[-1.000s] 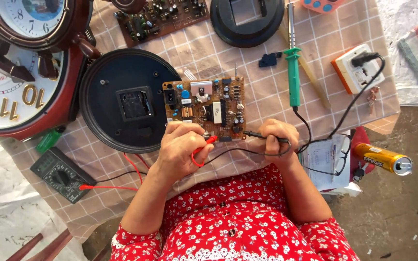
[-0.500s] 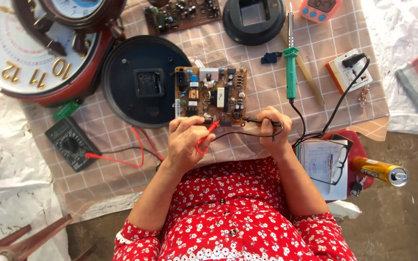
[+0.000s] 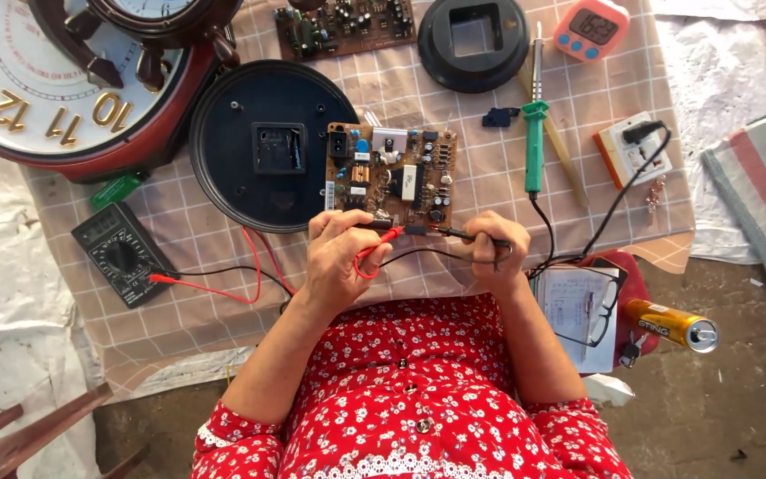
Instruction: Testing various points on a circuit board using a digital multimeter to check for connectivity or voltage.
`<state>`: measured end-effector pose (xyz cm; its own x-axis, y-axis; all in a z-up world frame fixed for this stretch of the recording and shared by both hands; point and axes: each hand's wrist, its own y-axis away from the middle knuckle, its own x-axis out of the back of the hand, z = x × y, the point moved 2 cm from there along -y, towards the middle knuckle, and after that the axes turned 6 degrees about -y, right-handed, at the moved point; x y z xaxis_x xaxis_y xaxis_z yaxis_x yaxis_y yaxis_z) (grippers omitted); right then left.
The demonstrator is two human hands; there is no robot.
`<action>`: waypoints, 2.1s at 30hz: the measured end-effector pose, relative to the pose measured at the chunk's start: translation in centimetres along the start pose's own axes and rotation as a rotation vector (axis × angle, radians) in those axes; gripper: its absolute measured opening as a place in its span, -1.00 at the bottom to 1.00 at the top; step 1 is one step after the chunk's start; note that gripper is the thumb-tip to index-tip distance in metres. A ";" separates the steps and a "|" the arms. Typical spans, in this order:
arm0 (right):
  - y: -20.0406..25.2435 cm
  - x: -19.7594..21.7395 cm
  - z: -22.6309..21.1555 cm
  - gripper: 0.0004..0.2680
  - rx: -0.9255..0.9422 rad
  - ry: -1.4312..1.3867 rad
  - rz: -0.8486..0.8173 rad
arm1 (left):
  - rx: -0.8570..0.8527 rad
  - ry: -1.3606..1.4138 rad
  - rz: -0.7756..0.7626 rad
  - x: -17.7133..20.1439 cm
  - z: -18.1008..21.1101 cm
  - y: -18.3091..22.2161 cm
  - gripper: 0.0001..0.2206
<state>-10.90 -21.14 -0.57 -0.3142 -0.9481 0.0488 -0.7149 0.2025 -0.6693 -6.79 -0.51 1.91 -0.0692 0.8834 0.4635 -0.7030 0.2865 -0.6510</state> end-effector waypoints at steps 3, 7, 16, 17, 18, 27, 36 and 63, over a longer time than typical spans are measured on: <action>0.0 -0.2 0.2 -0.80 0.030 0.037 -0.044 | 0.012 0.014 -0.032 -0.1 0.0 0.1 -0.87; 0.7 0.0 1.1 -0.81 0.048 0.074 -0.098 | 0.042 0.037 -0.037 -0.1 -0.5 -0.1 -0.86; 0.4 -0.2 1.4 -0.83 0.104 0.085 -0.153 | 0.038 0.092 -0.022 0.2 -1.6 -0.6 -0.87; 0.3 -0.3 1.3 -0.84 0.107 0.070 -0.169 | 0.055 0.109 -0.010 0.6 -1.7 -0.7 -0.86; 0.2 -0.4 1.3 -0.84 0.108 0.055 -0.183 | 0.072 0.126 -0.001 0.9 -1.8 -0.8 -0.86; -1.4 -1.1 0.6 -0.78 -0.020 0.141 -0.176 | 0.101 -0.071 0.022 5.1 -4.8 -1.9 -0.83; -2.7 -1.0 1.8 -0.74 -0.072 0.162 -0.154 | 0.143 -0.013 0.018 5.1 -5.9 -1.5 -0.85; -2.4 -0.8 4.3 -0.70 -0.063 -0.015 -0.017 | 0.090 -0.051 -0.086 3.1 -7.0 -4.6 -0.86</action>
<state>-6.22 -21.95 -2.22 -0.2927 -0.9550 0.0488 -0.7579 0.2006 -0.6207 1.21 3.53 2.18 -0.0399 0.8363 0.5469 -0.7685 0.3241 -0.5517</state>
